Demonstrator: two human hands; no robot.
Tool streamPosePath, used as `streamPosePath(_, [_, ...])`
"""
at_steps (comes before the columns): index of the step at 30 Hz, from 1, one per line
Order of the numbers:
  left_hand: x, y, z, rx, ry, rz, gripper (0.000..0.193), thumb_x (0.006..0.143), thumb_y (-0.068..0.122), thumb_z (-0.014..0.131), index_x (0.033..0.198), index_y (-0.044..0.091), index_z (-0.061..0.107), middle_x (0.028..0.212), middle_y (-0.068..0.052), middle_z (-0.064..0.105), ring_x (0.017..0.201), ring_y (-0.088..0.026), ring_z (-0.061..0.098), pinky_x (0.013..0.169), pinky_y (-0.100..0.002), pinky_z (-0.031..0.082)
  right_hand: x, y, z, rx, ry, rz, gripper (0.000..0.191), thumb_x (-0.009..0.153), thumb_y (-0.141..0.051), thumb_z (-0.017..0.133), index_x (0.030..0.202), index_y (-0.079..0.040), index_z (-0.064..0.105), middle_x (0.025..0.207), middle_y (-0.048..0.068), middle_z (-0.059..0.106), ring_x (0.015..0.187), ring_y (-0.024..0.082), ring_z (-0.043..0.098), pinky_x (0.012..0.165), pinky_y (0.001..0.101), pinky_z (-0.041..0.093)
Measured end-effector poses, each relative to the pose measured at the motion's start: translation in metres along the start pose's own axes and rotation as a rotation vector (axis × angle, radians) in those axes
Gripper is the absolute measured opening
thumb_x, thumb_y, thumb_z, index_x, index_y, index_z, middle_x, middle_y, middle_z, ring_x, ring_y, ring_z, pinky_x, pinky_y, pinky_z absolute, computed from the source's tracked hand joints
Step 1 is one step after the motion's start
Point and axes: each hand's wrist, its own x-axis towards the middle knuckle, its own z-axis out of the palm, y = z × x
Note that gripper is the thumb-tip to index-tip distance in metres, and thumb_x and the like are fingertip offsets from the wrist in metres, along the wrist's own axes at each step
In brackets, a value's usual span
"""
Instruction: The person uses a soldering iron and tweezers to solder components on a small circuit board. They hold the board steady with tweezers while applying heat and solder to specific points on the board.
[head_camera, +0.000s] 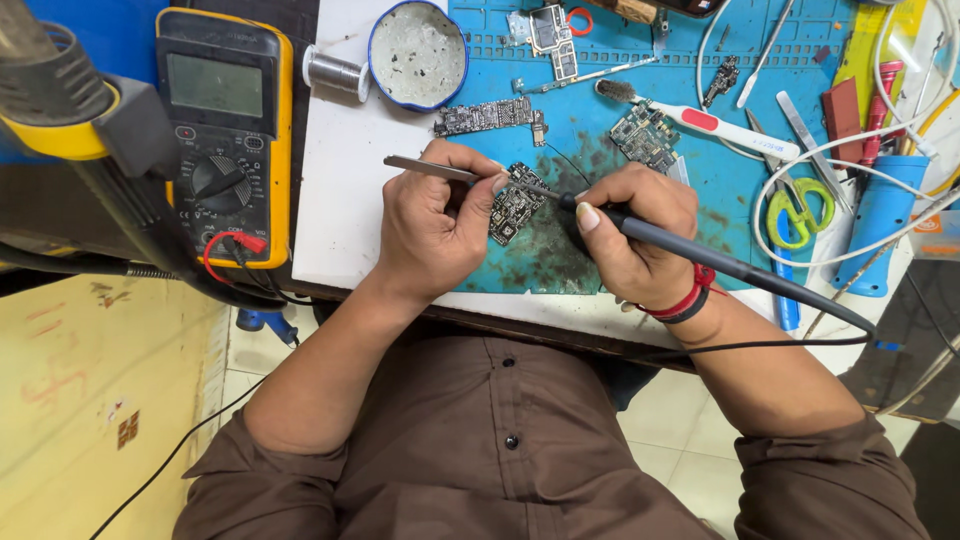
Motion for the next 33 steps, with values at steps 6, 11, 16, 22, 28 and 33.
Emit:
streamPosePath(6, [0.0007, 0.0008, -0.0006, -0.008, 0.002, -0.005, 0.009, 0.104, 0.004, 0.070, 0.104, 0.002, 0.062, 0.083, -0.003, 0.071, 0.064, -0.005, 0.061, 0.057, -0.022, 0.047, 0.0013, -0.0008, 0.0002, 0.006, -0.003, 0.003, 0.005, 0.098, -0.003, 0.067, 0.099, 0.000, 0.064, 0.087, 0.010, 0.067, 0.071, 0.019, 0.062, 0.063, 0.0276, 0.046])
streamPosePath(11, [-0.0004, 0.0007, 0.0003, 0.001, 0.023, 0.002, 0.008, 0.104, 0.003, 0.070, 0.105, 0.002, 0.062, 0.081, -0.002, 0.068, 0.063, -0.005, 0.059, 0.057, -0.022, 0.046, 0.0007, -0.0016, -0.0010, 0.003, -0.013, 0.015, 0.005, 0.097, -0.002, 0.067, 0.099, 0.000, 0.064, 0.086, 0.010, 0.067, 0.068, 0.018, 0.062, 0.062, 0.0275, 0.046])
streamPosePath(16, [-0.0005, 0.0002, 0.0003, 0.013, 0.035, -0.014, 0.009, 0.104, 0.003, 0.071, 0.104, 0.002, 0.062, 0.077, -0.001, 0.066, 0.061, -0.004, 0.056, 0.055, -0.022, 0.044, 0.0004, -0.0011, -0.0015, -0.006, -0.017, 0.005, 0.005, 0.097, -0.003, 0.068, 0.098, 0.000, 0.064, 0.087, 0.010, 0.067, 0.068, 0.019, 0.063, 0.063, 0.0280, 0.046])
streamPosePath(22, [0.0000, 0.0012, 0.0003, 0.006, 0.029, -0.009, 0.009, 0.104, 0.003, 0.070, 0.105, 0.002, 0.062, 0.078, -0.001, 0.066, 0.063, -0.004, 0.058, 0.056, -0.022, 0.045, 0.0001, -0.0019, -0.0014, 0.008, -0.016, 0.008, 0.005, 0.097, -0.002, 0.068, 0.098, 0.001, 0.064, 0.086, 0.010, 0.067, 0.068, 0.019, 0.063, 0.063, 0.0280, 0.046])
streamPosePath(28, [-0.0004, 0.0016, 0.0007, 0.015, 0.034, -0.019, 0.009, 0.104, 0.004, 0.071, 0.104, 0.002, 0.062, 0.076, -0.001, 0.065, 0.061, -0.005, 0.056, 0.055, -0.022, 0.044, 0.0006, -0.0030, -0.0018, 0.002, -0.019, -0.001, 0.005, 0.097, -0.002, 0.068, 0.098, 0.000, 0.063, 0.088, 0.011, 0.067, 0.069, 0.020, 0.064, 0.064, 0.0280, 0.048])
streamPosePath(33, [-0.0001, 0.0017, -0.0002, 0.010, 0.026, -0.012, 0.009, 0.104, 0.004, 0.070, 0.105, 0.003, 0.062, 0.077, -0.001, 0.066, 0.061, -0.005, 0.057, 0.055, -0.022, 0.045, 0.0013, -0.0036, -0.0016, -0.005, -0.019, 0.001, 0.005, 0.097, -0.001, 0.068, 0.097, 0.001, 0.063, 0.088, 0.010, 0.067, 0.069, 0.020, 0.064, 0.063, 0.0283, 0.048])
